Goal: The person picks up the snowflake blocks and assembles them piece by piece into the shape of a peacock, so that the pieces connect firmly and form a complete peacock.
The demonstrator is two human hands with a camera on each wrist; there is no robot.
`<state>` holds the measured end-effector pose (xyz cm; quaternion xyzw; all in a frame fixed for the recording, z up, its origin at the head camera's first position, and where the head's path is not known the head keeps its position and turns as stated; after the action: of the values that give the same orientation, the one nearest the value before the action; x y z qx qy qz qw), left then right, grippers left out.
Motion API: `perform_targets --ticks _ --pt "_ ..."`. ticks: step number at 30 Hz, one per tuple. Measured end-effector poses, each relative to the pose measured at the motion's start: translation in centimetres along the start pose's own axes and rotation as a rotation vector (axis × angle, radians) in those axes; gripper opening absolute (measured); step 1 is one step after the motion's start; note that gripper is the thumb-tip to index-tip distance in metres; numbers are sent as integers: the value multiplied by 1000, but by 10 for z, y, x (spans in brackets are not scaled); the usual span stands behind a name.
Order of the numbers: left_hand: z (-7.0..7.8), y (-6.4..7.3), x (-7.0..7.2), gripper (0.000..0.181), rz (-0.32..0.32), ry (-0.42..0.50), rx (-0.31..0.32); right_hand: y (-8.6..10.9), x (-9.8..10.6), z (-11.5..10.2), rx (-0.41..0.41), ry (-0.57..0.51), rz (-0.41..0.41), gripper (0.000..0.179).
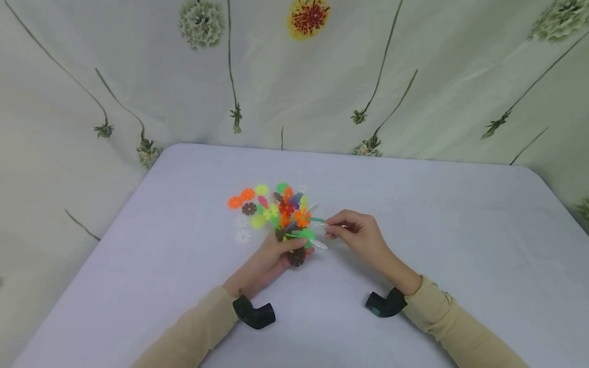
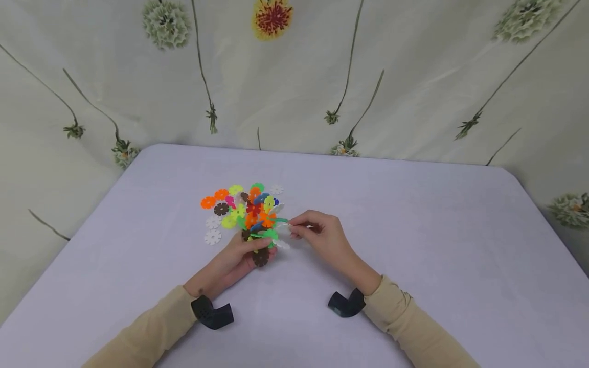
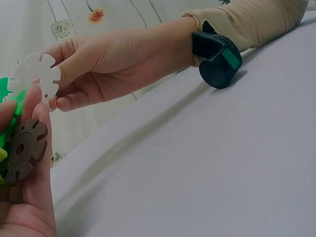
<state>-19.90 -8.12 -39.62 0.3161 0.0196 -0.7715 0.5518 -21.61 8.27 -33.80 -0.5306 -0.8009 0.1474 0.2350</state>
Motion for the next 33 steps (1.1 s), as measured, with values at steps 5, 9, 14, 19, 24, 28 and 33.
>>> perform_targets --ticks 5,9,14,19,24,28,33 --pt "1 -2 -1 61 -1 11 1 0 2 -1 21 -8 -1 13" --pt "0 -2 0 61 5 14 8 0 2 -1 22 -25 -6 12" --pt "0 -2 -1 58 1 18 7 0 2 2 16 -42 -8 12" --pt "-1 -1 -1 58 -4 17 14 2 1 3 9 -51 -18 13" --pt "-1 0 -2 59 -33 -20 15 3 -1 0 39 -13 -48 14" --pt "0 0 -3 56 -59 -65 1 3 -2 -8 160 97 -98 18" --pt "0 0 -2 49 -61 -104 -15 0 -4 -19 311 209 -150 24"
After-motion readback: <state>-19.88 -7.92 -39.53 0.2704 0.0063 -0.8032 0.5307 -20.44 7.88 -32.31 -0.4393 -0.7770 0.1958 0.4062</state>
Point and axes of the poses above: each hand's wrist, its own y-axis away from the middle knuckle, its own x-axis out of the back of the hand, z = x × y, the point moved 6 cm from there along -y, towards the middle knuckle, and after that the axes turned 4 degrees about x, right-handed, at the moved point
